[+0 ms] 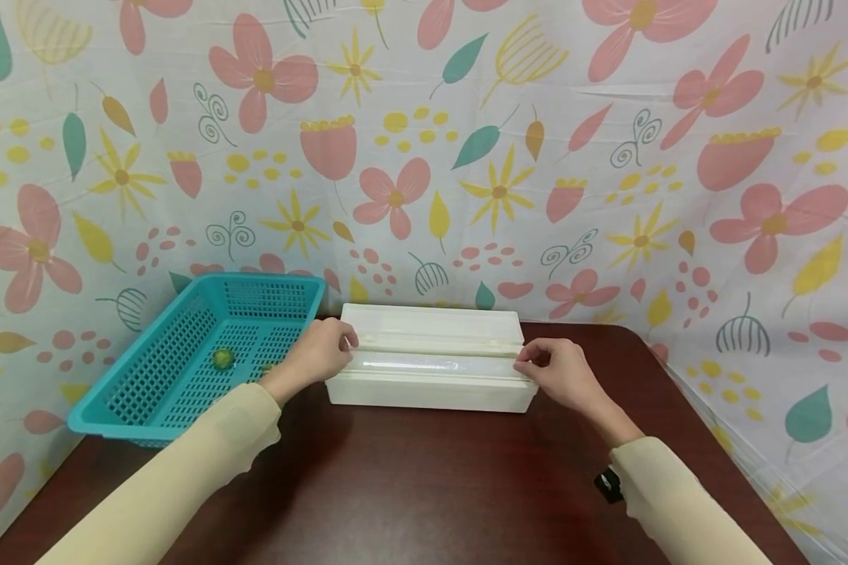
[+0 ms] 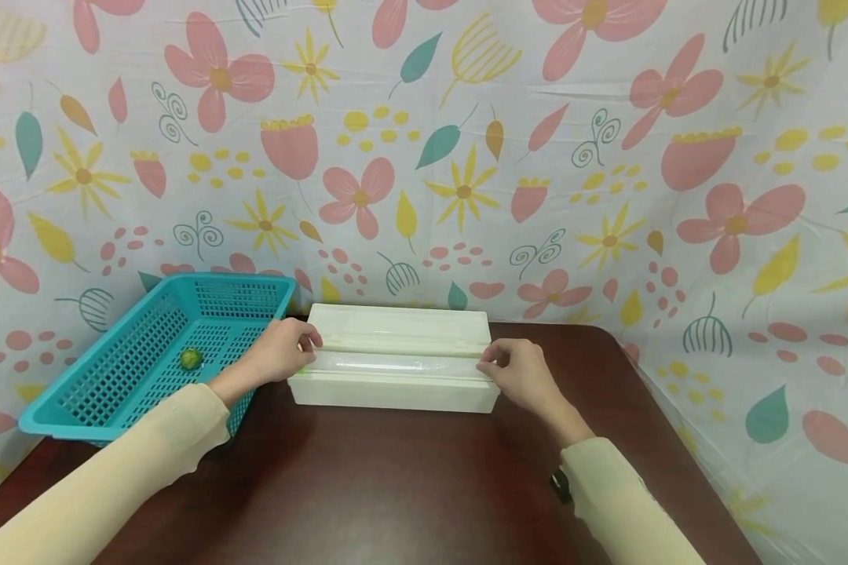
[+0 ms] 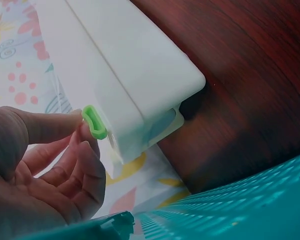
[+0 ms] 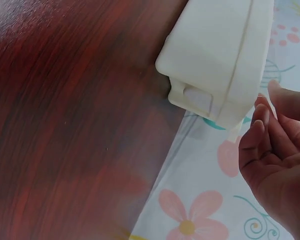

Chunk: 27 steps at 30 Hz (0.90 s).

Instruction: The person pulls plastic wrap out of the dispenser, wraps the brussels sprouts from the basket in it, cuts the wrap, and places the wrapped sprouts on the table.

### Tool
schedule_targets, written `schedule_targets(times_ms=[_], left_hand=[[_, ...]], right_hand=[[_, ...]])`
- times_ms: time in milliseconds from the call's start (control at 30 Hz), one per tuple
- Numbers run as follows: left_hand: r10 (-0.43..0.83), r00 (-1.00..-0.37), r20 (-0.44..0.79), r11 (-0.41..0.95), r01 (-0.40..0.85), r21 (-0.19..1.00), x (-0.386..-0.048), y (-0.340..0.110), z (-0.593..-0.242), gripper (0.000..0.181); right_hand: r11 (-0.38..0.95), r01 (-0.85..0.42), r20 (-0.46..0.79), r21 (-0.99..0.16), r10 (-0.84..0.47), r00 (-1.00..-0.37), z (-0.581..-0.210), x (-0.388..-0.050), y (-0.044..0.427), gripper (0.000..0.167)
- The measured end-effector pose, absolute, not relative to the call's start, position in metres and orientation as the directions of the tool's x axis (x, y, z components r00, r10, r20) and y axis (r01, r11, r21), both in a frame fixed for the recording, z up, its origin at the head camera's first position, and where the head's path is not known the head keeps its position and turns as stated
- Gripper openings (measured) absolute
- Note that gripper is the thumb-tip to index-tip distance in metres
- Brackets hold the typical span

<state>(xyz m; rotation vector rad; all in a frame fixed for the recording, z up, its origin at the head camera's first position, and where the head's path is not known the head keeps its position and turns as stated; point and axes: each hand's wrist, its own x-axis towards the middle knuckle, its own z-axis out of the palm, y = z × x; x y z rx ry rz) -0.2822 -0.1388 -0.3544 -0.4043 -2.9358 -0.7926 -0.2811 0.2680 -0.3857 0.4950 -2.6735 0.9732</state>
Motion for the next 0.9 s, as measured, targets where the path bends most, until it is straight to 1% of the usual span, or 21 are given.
schedule_targets(times_ms=[100,333,567,900], left_hand=[[0.221,-0.966,0.132,0.838,0.257,0.481,-0.2829,-0.1390,-0.3554,0.013],[0.197,-0.971,0.138,0.820,0.240,0.520,-0.2823,-0.1383,-0.3553,0.004],[0.174,-0.973,0.152,0.812,0.229,0.537,-0.2825,-0.1390,-0.3538,0.006],[0.161,-0.972,0.170,0.795,0.230,0.561,-0.2823,-0.1413,-0.3528,0.008]], right_hand=[[0.707,-0.394,0.347,-0.587,-0.220,-0.912,-0.3858,-0.2824,0.2674,0.008],[0.684,-0.398,0.353,-0.611,-0.215,-0.911,-0.3857,-0.2850,0.2674,0.013],[0.700,-0.398,0.361,-0.593,-0.210,-0.908,-0.3813,-0.2850,0.2656,0.004],[0.704,-0.382,0.359,-0.599,-0.191,-0.914,-0.3774,-0.2857,0.2640,0.005]])
